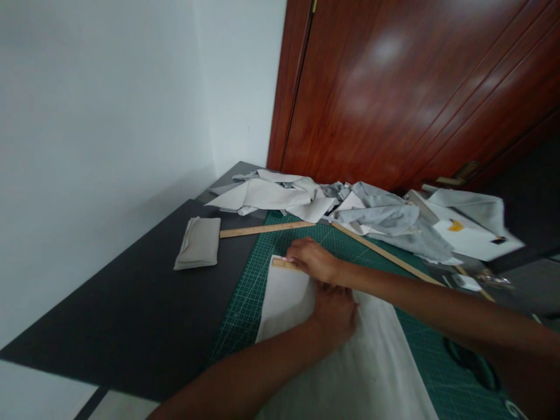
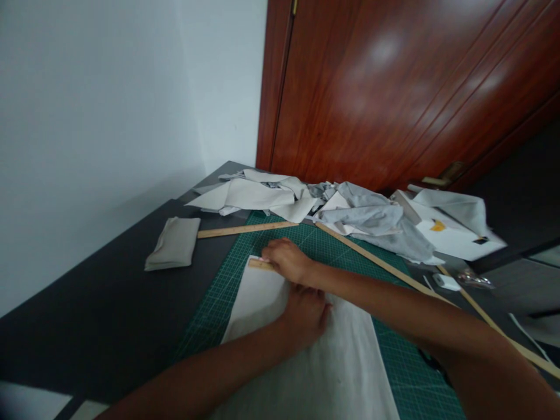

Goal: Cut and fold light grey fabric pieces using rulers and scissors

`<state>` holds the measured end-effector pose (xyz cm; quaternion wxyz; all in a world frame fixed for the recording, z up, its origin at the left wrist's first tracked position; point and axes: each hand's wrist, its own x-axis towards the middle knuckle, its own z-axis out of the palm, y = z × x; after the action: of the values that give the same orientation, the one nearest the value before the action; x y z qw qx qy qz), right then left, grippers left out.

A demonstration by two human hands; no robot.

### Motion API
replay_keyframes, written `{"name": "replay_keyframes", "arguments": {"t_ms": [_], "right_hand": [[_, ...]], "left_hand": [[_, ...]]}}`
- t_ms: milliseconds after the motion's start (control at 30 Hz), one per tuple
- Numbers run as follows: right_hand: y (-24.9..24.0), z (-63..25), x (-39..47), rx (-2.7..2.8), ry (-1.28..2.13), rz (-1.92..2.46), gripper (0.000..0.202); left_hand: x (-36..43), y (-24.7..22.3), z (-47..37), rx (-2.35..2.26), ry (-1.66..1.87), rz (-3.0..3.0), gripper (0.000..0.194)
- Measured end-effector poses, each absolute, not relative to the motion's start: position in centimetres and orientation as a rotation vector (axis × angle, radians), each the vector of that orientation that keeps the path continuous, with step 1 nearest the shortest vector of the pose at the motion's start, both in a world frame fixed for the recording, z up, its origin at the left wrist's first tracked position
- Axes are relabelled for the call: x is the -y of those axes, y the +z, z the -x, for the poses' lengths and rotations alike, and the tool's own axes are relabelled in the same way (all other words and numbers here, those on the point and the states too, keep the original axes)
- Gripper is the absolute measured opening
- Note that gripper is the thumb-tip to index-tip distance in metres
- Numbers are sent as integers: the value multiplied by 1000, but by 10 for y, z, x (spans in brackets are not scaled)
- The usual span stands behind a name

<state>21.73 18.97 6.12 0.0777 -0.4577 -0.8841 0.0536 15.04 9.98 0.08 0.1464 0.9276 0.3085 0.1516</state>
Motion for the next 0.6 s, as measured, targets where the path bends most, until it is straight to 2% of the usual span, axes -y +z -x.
{"name": "replay_keyframes", "arguments": {"t_ms": [233,433,600], "right_hand": [[74,-233,-185,2739,163,1459,23],[80,-255,-179,2820,159,1467,17],[80,-274,-174,2845,152,1428,19]], "left_hand": [[-100,1,-149,-886,492,-2707,53],[-101,3,-147,-893,512,-2746,59],[-103,4,-147,-890,501,-2723,60]]}}
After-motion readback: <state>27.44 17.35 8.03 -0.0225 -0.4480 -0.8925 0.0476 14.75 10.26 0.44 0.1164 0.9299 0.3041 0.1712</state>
